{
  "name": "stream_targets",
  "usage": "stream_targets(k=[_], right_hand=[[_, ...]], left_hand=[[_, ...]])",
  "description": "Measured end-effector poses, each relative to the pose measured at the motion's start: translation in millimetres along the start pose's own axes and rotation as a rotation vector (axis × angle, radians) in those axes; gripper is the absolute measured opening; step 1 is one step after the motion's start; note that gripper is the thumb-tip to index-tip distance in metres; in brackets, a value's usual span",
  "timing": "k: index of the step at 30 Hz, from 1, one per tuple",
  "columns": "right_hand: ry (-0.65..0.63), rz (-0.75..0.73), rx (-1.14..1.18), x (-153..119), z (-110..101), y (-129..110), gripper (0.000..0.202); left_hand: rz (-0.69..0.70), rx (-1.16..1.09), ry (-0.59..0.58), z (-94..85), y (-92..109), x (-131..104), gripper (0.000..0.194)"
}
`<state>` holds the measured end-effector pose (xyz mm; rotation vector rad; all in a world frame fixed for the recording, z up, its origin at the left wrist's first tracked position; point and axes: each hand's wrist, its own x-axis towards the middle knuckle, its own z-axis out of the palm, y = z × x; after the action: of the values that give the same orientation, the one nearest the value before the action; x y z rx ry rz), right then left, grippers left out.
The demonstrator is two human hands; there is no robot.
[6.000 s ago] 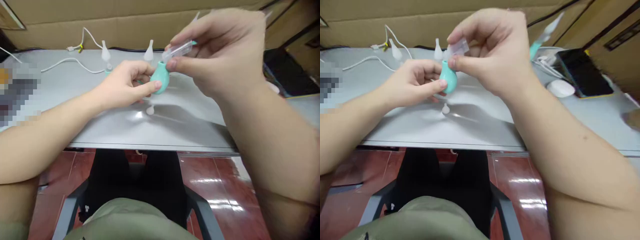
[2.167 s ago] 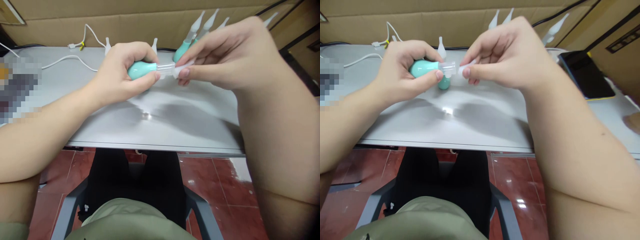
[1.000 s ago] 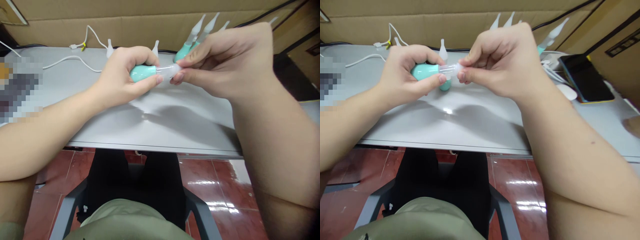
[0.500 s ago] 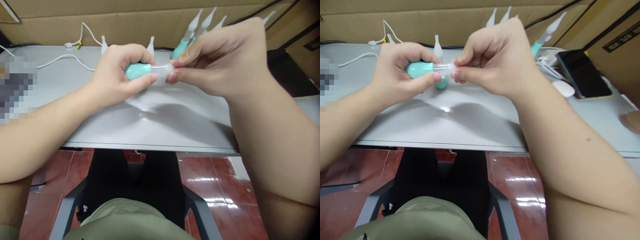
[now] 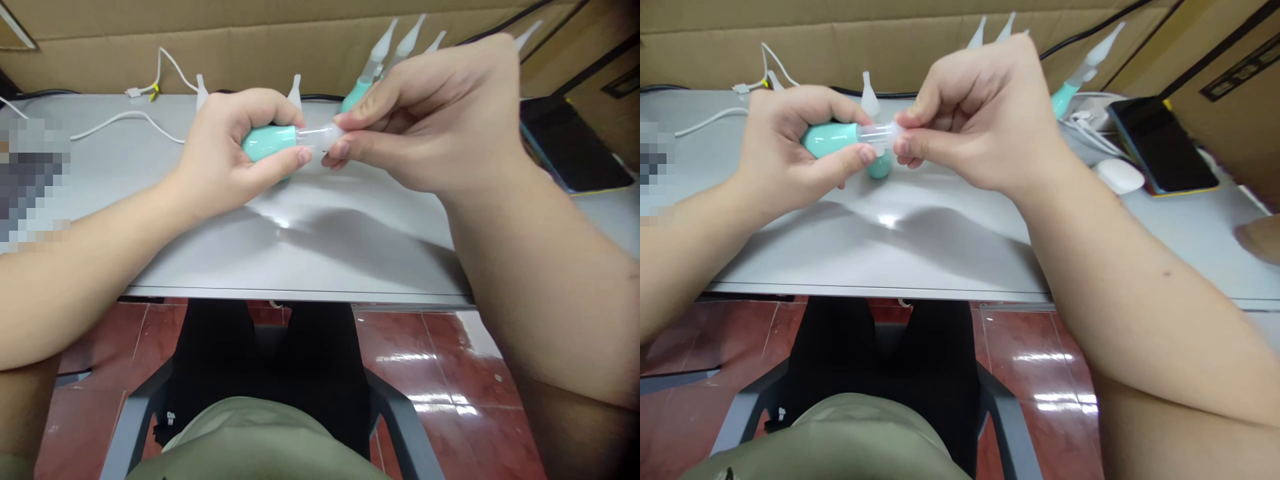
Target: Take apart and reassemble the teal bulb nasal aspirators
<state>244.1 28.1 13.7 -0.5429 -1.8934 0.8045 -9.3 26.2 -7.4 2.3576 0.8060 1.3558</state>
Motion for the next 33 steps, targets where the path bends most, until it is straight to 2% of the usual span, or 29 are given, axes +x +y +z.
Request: stream_targets(k=[3,5,9,12,14,17,20,22,24,28,33], right_hand=[[-0.024,0.016,0.088,0,4,4,0.039],[-0.069,0.028,0.122,-1,11,8,0.036],[-0.253,0.079,0.117,-5,26,16,0.038],[-0.218,0.119,0.122,-4,24,18,0.036],[-0.178,0.11,0.15,0,17,15,0.038],[-0.09,0.095,0.172,4,4,10,0.043],[-0.05,0.102,0.139,6,-1,8,0.043],[-0.052,0.105,0.128,5,-2,9,0.042],[-0.048,0.098,0.143,3,0,11,0.04],[-0.019,0.053,0.191,1,4,12,0.036],[-0.023,0.075,0.162,-1,7,8,0.042]], left_hand=[[0.052,-0.061,0.034,1.3,4,-1,0.043],[0.093,-0.077,0.05,3.1,14,-4,0.043],[0.013,0.073,-0.02,4.4,39,-10,0.045],[0.038,0.053,0.01,-0.4,41,-8,0.022],[0.07,0.012,0.059,-5.0,34,-4,0.014],[0.097,-0.012,0.083,-10.2,23,2,0.032],[0.015,-0.007,0.066,-10.4,18,3,0.052],[-0.044,-0.017,0.033,-7.8,16,2,0.058],[-0.082,-0.045,0.03,-4.3,15,1,0.059],[-0.079,-0.162,0.126,0.9,13,-1,0.055],[-0.095,-0.184,0.134,2.9,14,-6,0.054]])
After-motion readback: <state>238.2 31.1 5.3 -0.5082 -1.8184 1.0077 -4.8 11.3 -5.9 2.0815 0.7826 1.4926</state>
